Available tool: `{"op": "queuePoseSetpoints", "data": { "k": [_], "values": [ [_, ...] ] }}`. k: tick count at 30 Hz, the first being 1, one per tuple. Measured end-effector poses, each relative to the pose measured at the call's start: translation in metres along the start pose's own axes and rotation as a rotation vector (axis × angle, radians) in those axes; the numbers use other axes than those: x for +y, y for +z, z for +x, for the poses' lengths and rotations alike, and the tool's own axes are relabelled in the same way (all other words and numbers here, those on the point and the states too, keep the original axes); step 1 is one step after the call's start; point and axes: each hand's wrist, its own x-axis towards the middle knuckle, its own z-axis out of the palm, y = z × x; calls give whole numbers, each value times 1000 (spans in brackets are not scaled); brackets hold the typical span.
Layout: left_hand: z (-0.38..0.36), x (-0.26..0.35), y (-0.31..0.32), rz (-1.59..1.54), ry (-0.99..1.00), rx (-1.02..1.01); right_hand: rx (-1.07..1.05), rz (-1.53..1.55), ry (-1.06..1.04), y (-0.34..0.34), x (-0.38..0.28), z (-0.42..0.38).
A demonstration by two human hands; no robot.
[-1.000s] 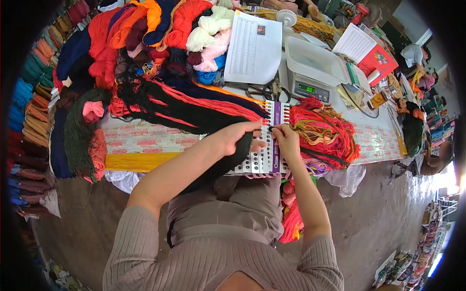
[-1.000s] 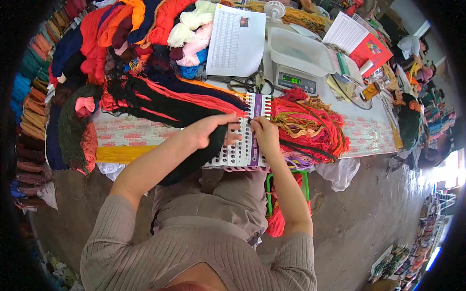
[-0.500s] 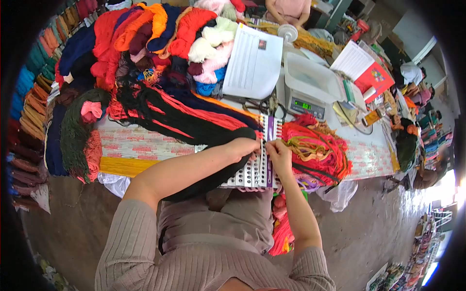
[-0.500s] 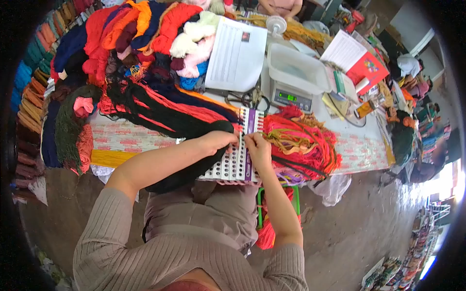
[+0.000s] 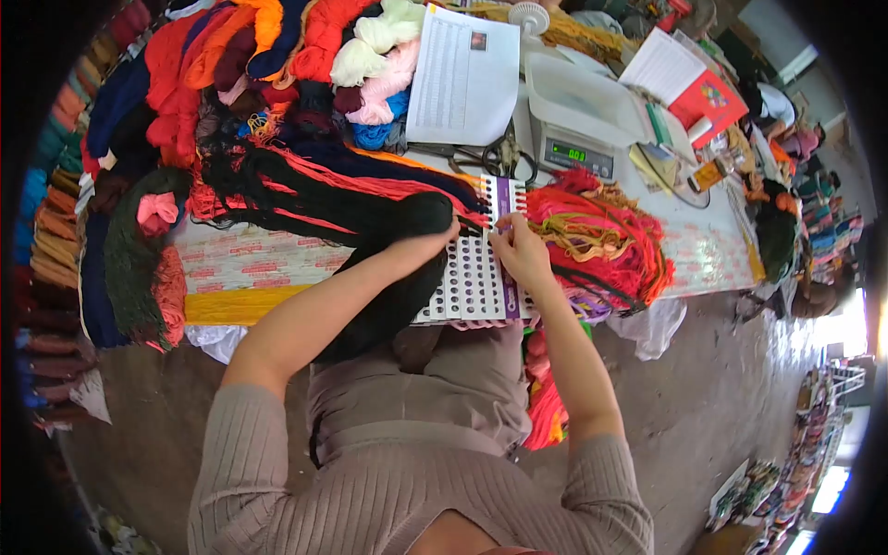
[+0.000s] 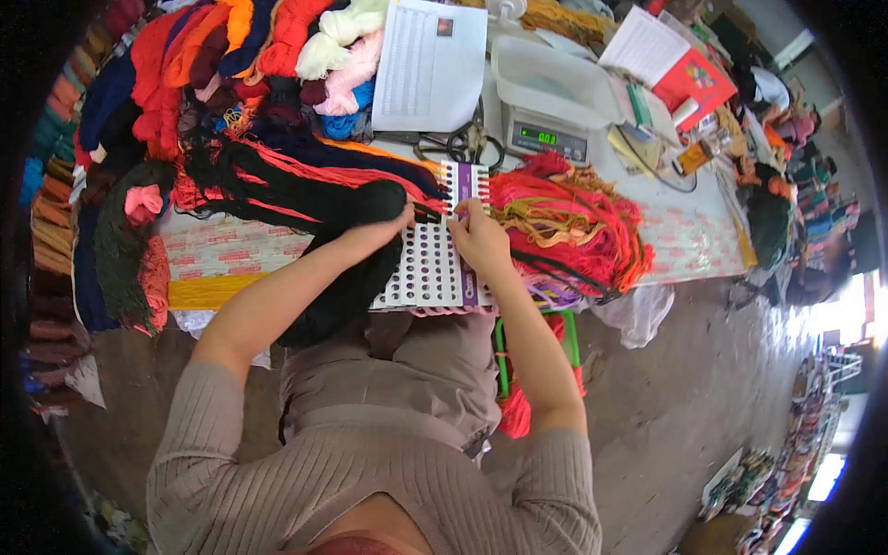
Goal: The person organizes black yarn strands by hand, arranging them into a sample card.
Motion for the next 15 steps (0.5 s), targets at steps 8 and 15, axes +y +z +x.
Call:
{"op": "queuePoseSetpoints", "data": {
  "k": [8,15],
  "values": [
    [12,4,5,-450,-585,-61,44,-104,-19,6,-2,-1],
    [4,17,-17,-944,-405,36,120,-301,-41,16,-6,-3]
  ]
}}
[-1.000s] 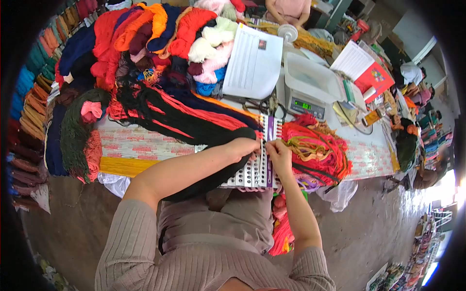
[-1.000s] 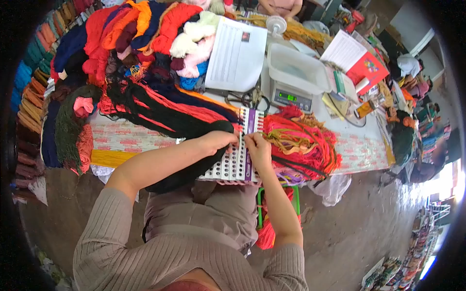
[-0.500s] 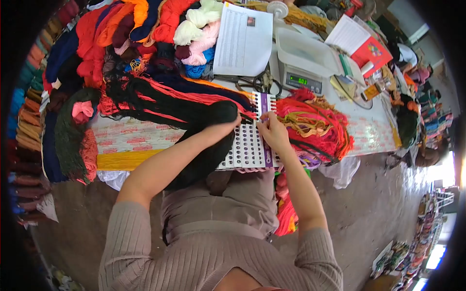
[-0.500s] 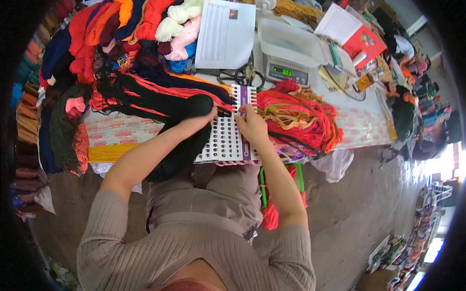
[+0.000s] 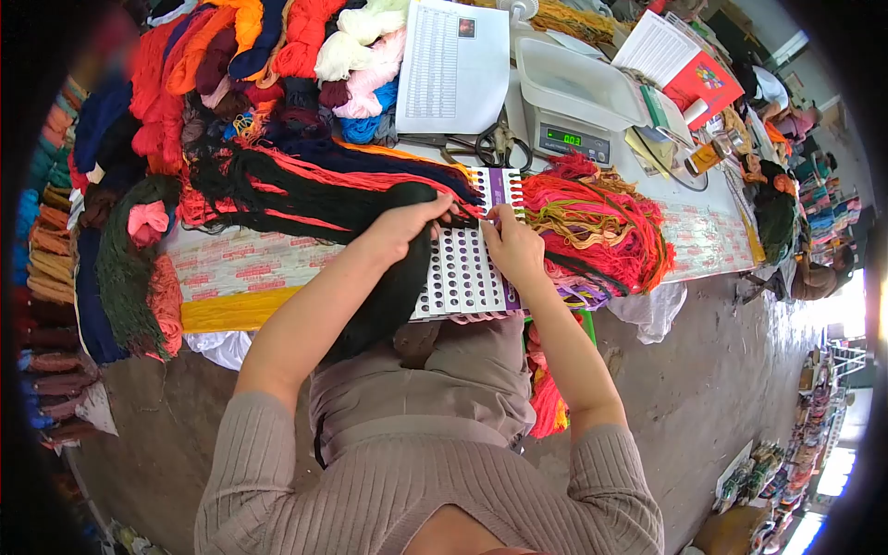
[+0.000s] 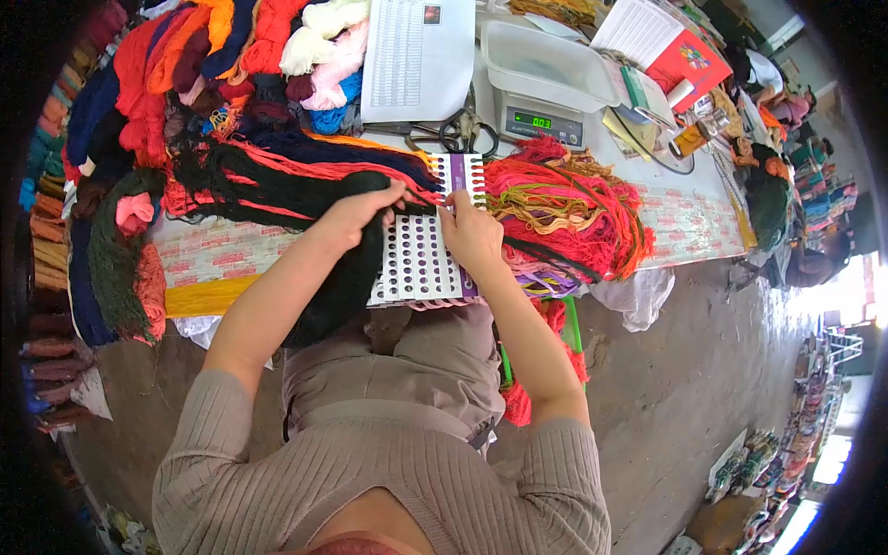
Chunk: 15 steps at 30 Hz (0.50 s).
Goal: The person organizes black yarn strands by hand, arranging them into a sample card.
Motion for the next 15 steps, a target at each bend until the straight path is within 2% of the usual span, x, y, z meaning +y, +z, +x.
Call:
{"op": "queuePoseSetpoints", "data": {
  "k": [2,4,6,8,10,11,12,13,14,15],
  "values": [
    [-18,27,-9,-219,-132,-119,15,-1,2,1,-1,-2],
    [-38,45,-8,-438,12,-213,8,-13,15,-3,-6,-4],
    [-45,54,-2,-444,40,-323,19,55,12,-3,-5,-6],
    [-21,37,-3,-203,26,-394,41,61,3,-2,-4,-9],
    [-10,21,20,185,-23,-323,279,253,-106,6,4,-12],
    [1,3,26,373,-38,-340,292,234,-78,10,5,-12],
    [-1,-5,36,427,-31,-348,239,258,13,6,-1,-14],
    [27,-40,25,386,-120,-421,246,283,58,17,9,-14],
    [21,-37,34,390,-133,-336,220,207,44,16,9,-15],
    [40,-40,29,900,615,-293,153,144,65,14,9,-15]
  ]
}}
